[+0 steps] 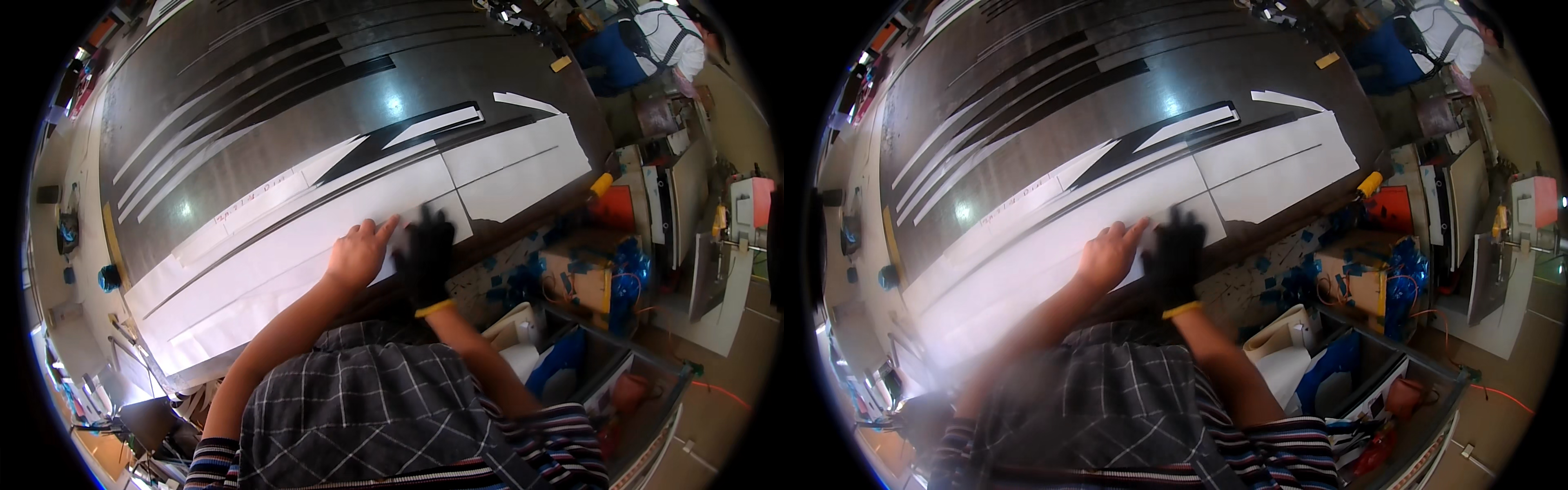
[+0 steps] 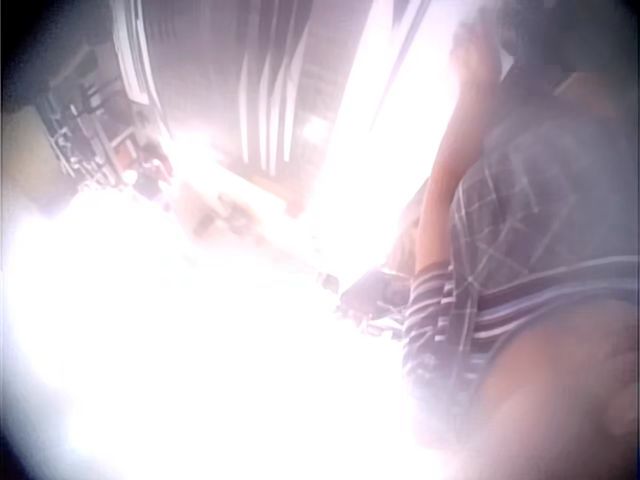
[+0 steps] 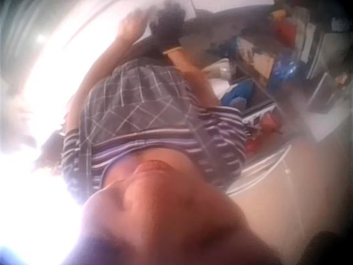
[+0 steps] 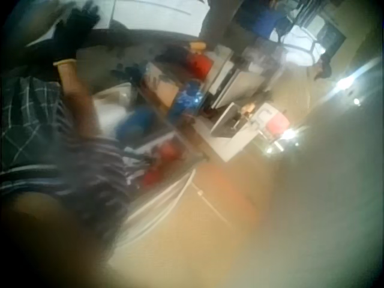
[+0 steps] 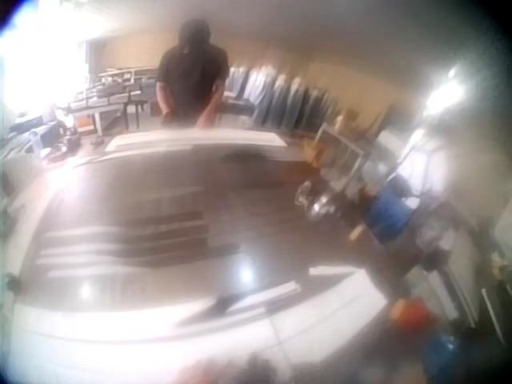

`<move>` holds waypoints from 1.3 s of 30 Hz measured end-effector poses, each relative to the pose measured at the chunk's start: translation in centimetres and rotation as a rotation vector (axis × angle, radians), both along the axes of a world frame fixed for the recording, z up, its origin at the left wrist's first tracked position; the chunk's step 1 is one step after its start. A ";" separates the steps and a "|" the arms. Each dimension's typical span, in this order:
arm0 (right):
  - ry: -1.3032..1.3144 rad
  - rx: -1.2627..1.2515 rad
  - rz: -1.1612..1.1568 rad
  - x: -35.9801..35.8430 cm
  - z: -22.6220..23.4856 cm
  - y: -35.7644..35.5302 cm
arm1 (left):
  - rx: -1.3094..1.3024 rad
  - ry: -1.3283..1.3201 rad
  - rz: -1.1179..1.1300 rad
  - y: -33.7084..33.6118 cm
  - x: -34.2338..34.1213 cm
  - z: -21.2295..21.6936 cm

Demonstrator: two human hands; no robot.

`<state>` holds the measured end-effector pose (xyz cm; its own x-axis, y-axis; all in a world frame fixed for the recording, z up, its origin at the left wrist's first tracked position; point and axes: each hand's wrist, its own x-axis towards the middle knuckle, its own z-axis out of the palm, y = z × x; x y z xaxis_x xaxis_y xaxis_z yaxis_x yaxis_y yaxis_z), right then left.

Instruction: The person places black vinyl strips onto a white sheet on a work table, aligns them, and smooths them down with a yellow squeegee. The person repeats this process for multiple strips, ensuring they are flat and properly adhered.

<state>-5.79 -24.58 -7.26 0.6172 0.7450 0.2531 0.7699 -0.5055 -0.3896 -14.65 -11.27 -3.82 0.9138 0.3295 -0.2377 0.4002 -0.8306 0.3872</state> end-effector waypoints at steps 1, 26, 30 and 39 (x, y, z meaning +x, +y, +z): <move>0.084 -0.008 0.073 -1.9 0.2 -0.4 | -0.008 -0.012 0.000 0.0 -0.2 0.0; -0.042 0.185 -0.050 1.9 0.3 0.0 | 0.121 -0.184 0.015 -0.1 -0.8 -2.0; -0.022 0.175 -0.051 6.3 1.3 1.4 | 0.102 -0.180 0.013 -0.2 -0.6 -1.5; -0.031 -0.015 0.009 7.7 1.8 2.4 | 0.015 -0.015 0.015 0.0 -0.2 0.0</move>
